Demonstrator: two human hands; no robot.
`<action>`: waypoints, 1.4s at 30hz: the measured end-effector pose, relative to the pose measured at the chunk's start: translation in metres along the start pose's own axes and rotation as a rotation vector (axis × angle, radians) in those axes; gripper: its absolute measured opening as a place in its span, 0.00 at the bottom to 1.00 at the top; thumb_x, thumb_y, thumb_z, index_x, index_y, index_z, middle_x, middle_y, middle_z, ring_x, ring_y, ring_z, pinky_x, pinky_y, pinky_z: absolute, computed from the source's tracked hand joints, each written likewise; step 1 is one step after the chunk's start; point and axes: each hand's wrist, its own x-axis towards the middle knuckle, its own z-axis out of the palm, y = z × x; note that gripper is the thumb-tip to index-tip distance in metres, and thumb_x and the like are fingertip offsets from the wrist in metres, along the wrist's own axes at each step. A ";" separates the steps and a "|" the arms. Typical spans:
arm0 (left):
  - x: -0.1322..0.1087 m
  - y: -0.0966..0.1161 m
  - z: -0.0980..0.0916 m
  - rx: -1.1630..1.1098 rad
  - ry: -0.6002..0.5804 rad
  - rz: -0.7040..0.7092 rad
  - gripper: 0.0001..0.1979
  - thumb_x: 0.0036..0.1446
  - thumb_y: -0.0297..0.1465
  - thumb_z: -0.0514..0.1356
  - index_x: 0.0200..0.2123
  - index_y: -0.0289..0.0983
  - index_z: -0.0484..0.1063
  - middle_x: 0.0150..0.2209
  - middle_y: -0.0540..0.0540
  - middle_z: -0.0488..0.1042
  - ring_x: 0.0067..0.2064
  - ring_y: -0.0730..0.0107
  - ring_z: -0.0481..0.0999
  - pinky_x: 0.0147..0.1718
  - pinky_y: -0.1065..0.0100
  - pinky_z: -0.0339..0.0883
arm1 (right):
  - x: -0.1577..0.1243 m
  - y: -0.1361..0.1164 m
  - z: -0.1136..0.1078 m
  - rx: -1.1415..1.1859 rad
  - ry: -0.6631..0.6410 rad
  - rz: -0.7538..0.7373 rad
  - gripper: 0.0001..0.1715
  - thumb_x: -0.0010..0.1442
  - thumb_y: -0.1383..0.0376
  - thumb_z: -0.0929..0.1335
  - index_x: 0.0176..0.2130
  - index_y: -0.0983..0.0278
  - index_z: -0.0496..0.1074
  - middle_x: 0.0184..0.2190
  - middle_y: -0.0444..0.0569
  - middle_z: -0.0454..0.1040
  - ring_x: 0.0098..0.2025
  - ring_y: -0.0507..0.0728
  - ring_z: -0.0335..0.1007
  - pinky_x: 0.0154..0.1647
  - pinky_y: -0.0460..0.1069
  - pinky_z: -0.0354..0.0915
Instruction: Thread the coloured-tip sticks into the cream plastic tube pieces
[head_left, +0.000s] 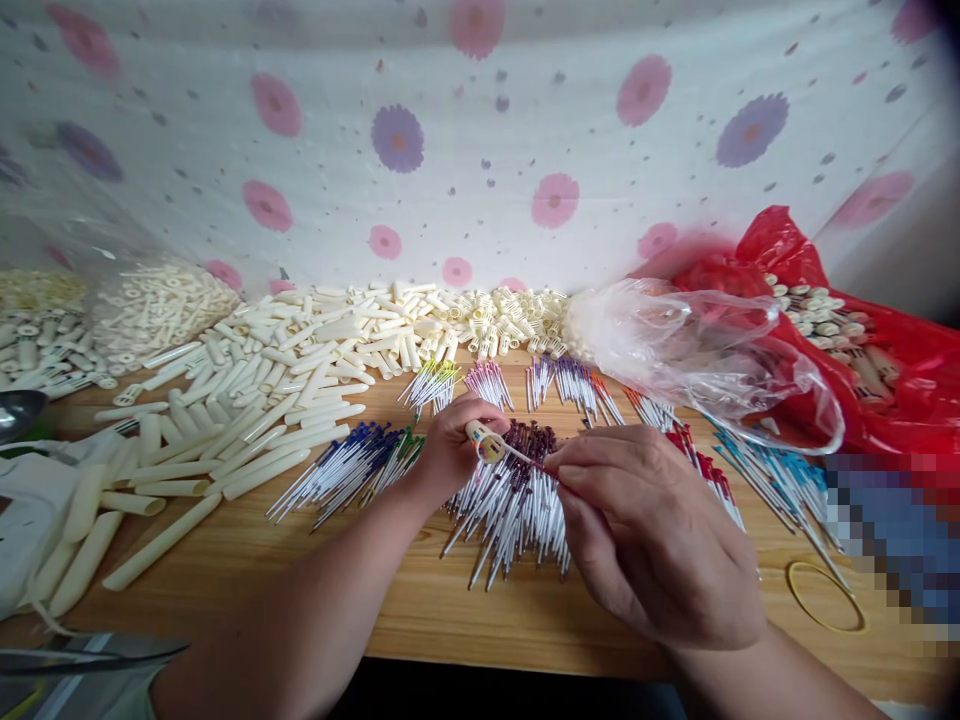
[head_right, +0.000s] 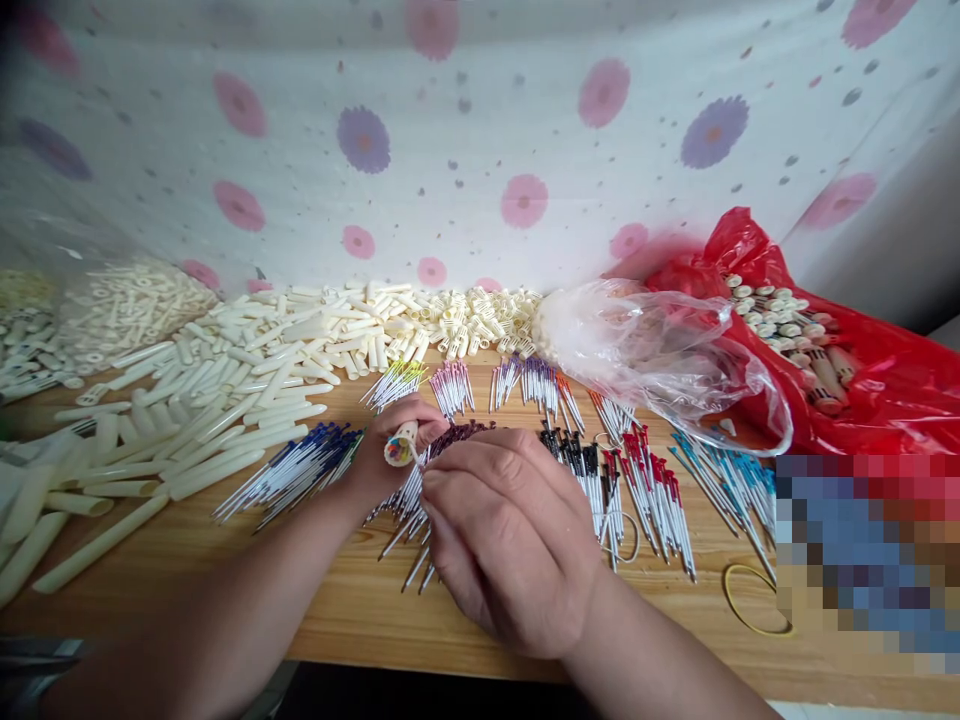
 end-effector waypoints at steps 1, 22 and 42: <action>0.000 0.001 0.000 0.002 -0.002 0.001 0.09 0.53 0.34 0.61 0.22 0.38 0.73 0.23 0.49 0.69 0.29 0.68 0.67 0.32 0.67 0.58 | 0.000 0.000 0.000 0.002 -0.003 -0.005 0.17 0.51 0.78 0.67 0.41 0.66 0.68 0.31 0.53 0.76 0.35 0.56 0.73 0.36 0.51 0.72; -0.001 -0.001 -0.014 0.077 -0.053 0.127 0.18 0.50 0.46 0.61 0.38 0.39 0.73 0.35 0.45 0.67 0.39 0.61 0.67 0.40 0.65 0.59 | -0.012 0.025 0.018 -0.137 -0.072 0.112 0.12 0.55 0.74 0.67 0.40 0.64 0.71 0.34 0.50 0.71 0.36 0.54 0.67 0.35 0.51 0.66; -0.005 0.002 -0.014 0.377 0.123 0.259 0.23 0.58 0.50 0.47 0.34 0.37 0.70 0.34 0.45 0.64 0.39 0.64 0.65 0.38 0.63 0.61 | -0.012 0.039 0.023 0.084 -0.033 0.328 0.04 0.56 0.73 0.67 0.33 0.64 0.70 0.33 0.48 0.68 0.37 0.53 0.66 0.38 0.50 0.63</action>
